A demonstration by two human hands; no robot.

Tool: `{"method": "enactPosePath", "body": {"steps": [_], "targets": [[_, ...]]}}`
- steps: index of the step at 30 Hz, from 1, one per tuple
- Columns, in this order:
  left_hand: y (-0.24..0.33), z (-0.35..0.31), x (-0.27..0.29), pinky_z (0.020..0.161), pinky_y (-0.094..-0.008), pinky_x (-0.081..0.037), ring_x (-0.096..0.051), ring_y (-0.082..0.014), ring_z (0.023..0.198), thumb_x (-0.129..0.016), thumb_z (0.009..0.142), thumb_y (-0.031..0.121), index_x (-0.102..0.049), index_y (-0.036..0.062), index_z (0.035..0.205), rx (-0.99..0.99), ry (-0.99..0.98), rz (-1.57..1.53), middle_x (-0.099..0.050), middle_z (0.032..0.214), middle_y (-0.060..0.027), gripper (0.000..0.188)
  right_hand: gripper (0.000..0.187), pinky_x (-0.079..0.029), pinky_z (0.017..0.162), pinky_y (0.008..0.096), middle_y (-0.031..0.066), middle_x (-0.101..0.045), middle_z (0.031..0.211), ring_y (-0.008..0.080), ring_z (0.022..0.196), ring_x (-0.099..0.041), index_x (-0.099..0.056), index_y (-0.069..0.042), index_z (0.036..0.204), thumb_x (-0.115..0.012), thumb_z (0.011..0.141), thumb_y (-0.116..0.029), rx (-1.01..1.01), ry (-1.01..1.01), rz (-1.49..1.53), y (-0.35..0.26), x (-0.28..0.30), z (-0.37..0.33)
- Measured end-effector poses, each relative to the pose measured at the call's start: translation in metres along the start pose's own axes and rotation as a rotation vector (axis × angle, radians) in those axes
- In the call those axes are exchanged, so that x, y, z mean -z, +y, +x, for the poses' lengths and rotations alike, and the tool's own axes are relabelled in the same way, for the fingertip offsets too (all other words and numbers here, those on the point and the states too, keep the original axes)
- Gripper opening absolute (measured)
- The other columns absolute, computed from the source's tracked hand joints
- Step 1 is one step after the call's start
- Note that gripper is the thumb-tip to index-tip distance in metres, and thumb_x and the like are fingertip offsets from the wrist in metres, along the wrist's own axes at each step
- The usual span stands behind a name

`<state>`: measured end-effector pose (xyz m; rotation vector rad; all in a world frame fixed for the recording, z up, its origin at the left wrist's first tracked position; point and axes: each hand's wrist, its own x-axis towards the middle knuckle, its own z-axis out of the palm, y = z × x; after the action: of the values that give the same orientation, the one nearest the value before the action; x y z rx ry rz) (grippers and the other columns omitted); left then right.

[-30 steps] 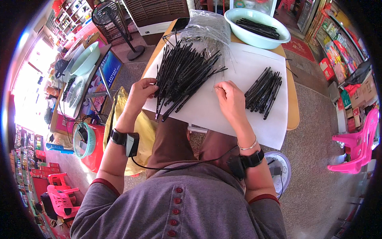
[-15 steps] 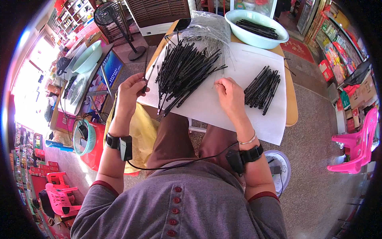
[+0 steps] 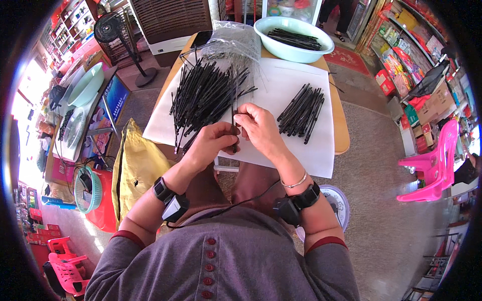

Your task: Counting and sorting black plastic cable ties on a workspace board.

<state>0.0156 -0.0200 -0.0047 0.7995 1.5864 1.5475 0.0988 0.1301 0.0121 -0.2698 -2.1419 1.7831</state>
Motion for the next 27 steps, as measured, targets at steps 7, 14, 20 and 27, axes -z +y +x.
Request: {"method": "enactPosePath", "body": {"steps": [7, 14, 20, 27], "targets": [[0.004, 0.037, -0.012, 0.061, -0.027, -0.056, -0.064, -0.0176, 0.073, -0.052, 0.09, 0.005, -0.052, -0.0081, 0.106, -0.088, 0.079, -0.022, -0.056, 0.088, -0.0094, 0.021, 0.022, -0.05, 0.069, 0.0399, 0.0162, -0.066, 0.084, 0.0318, 0.075, -0.065, -0.062, -0.001, 0.094, -0.057, 0.088, -0.021, 0.12, 0.353, -0.765, 0.031, 0.044, 0.065], [-0.015, 0.057, -0.004, 0.062, -0.028, -0.056, -0.064, -0.0167, 0.074, -0.051, 0.091, 0.004, -0.051, -0.0081, 0.106, -0.111, 0.173, -0.19, -0.058, 0.089, -0.01, 0.019, 0.031, -0.05, 0.081, 0.0429, 0.0185, -0.064, 0.101, 0.036, 0.093, -0.063, -0.059, -0.001, 0.101, -0.06, 0.084, -0.028, -0.137, 0.315, -1.087, 0.05, 0.045, 0.141], [-0.018, 0.053, 0.0, 0.062, -0.0281, -0.056, -0.063, -0.0165, 0.075, -0.051, 0.091, 0.005, -0.051, -0.0072, 0.106, -0.15, 0.165, -0.154, -0.057, 0.091, -0.0098, 0.019, 0.027, -0.052, 0.079, 0.0426, 0.0197, -0.067, 0.095, 0.0346, 0.092, -0.065, -0.066, -0.001, 0.094, -0.06, 0.078, -0.022, -0.216, 0.252, -1.168, 0.034, 0.038, 0.154], [-0.015, 0.054, -0.006, 0.066, -0.0291, -0.057, -0.063, -0.017, 0.077, -0.049, 0.093, 0.005, -0.049, -0.008, 0.11, -0.152, 0.265, -0.132, -0.056, 0.096, -0.0108, 0.022, 0.019, -0.053, 0.068, 0.0391, 0.0166, -0.068, 0.076, 0.0305, 0.075, -0.068, -0.068, 0.0, 0.072, -0.062, 0.073, -0.018, -0.14, 0.361, -1.071, 0.037, 0.087, 0.14]]}}
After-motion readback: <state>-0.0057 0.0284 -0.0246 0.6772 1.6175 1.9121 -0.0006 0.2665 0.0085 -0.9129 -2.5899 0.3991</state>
